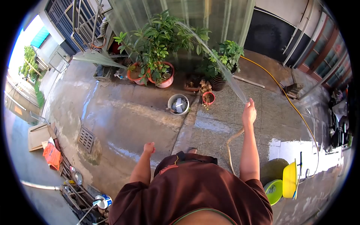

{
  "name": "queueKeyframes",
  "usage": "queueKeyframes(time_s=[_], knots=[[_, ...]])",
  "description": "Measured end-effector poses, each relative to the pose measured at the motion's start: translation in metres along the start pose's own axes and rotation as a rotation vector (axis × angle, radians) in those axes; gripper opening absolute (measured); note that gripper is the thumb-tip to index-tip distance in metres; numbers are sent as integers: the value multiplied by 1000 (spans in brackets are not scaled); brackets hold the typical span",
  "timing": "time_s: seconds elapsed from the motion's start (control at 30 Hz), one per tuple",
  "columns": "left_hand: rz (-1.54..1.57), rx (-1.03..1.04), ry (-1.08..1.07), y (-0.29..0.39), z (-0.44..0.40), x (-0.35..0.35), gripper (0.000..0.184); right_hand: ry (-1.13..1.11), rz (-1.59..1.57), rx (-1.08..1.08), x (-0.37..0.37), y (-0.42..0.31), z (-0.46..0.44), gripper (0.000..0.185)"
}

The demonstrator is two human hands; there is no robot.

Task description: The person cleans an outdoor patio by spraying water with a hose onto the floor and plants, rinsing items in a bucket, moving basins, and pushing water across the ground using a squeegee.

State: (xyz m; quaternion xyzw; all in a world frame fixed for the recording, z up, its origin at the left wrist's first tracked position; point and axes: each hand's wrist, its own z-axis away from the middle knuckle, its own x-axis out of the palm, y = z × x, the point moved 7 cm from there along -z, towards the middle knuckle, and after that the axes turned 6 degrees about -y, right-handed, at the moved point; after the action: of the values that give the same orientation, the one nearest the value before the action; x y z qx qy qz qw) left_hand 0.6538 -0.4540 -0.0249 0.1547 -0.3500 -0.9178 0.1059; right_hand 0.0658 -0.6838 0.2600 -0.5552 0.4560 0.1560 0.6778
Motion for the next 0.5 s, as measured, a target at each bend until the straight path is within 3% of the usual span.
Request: queueKeyframes(time_s=[0.1,0.27,0.5], knots=[[16,-15,-3,3,2,6,24,-58,50,-49,23,1,6,41],[-21,-24,11,-10,-4,7,24,-240,53,-173,45,-62,46,43],[-118,58,-13,2,-9,5,25,-114,-55,-249,14,-123,37,41]])
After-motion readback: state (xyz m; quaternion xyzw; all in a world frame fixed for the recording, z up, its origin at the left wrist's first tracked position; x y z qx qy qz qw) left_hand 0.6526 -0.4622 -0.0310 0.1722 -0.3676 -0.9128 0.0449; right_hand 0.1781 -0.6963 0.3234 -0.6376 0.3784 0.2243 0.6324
